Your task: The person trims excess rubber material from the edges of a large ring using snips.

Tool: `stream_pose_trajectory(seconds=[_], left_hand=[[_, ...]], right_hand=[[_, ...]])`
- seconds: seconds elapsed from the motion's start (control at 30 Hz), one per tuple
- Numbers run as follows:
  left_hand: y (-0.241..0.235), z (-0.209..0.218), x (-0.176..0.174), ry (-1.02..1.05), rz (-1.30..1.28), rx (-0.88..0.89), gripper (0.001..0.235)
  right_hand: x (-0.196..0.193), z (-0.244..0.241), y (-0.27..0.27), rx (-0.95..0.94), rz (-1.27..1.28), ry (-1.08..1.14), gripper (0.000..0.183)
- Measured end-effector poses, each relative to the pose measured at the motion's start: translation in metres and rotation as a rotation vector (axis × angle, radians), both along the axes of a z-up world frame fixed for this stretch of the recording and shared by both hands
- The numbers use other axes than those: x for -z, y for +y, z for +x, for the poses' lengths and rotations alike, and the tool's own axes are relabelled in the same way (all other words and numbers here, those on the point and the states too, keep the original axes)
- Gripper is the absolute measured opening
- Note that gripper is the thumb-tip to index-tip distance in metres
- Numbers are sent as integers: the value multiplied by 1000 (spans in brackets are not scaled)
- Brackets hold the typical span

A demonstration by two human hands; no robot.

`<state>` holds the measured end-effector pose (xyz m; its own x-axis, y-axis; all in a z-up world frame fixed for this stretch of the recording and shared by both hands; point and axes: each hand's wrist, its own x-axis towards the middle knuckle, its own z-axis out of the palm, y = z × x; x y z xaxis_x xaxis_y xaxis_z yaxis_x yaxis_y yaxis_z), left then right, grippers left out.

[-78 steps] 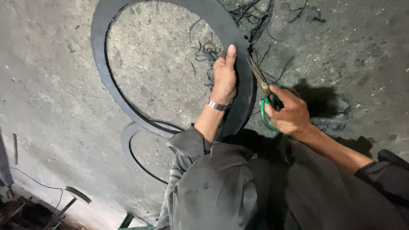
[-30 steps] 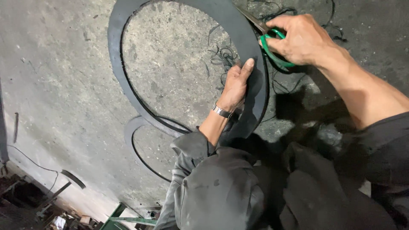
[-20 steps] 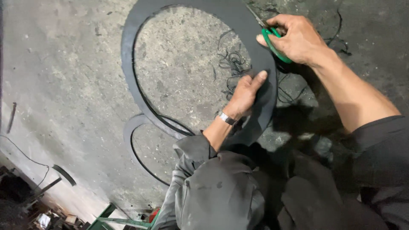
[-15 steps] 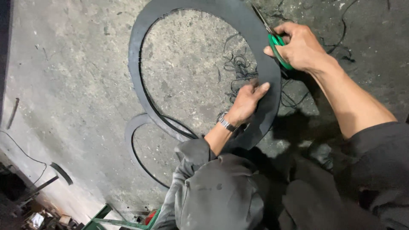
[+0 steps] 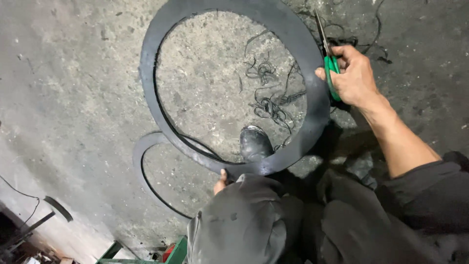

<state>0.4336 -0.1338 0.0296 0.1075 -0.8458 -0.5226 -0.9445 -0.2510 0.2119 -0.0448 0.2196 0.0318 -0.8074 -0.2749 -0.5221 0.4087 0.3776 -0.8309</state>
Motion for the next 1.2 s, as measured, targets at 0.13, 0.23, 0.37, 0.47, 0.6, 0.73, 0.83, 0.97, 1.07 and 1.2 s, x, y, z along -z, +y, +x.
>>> stream_pose_trajectory(seconds=[0.13, 0.23, 0.37, 0.47, 0.6, 0.73, 0.83, 0.97, 1.07, 1.2], left_hand=[[2, -36, -11, 66, 288, -348, 80], [-26, -52, -28, 217, 89, -289, 69], [-84, -37, -50, 515, -54, -156, 64], [-87, -75, -61, 153, -592, 687, 63], [-13, -221, -78, 548, -151, 530, 49], [85, -370, -75, 730, 750, 376, 54], [116, -397, -15, 809, 1028, 159, 54], [131, -411, 23, 845, 912, 122, 50], [142, -420, 9, 822, 788, 199, 46], [143, -412, 20, 867, 768, 194, 42]], right_hand=[[-3, 6, -4, 45, -48, -66, 56], [-3, 24, -10, 50, -69, -96, 57], [-30, 64, -29, 87, -197, -174, 59], [-38, 101, -35, 157, -283, -271, 61], [-51, 110, -35, 160, -296, -315, 61], [-42, 115, -39, 187, -389, -231, 58], [-54, 121, -29, 179, -314, -139, 54], [-30, 143, 5, -177, 102, 312, 41], [-56, 140, 13, -233, 229, 264, 46], [-62, 143, 11, -23, 148, -4, 54]])
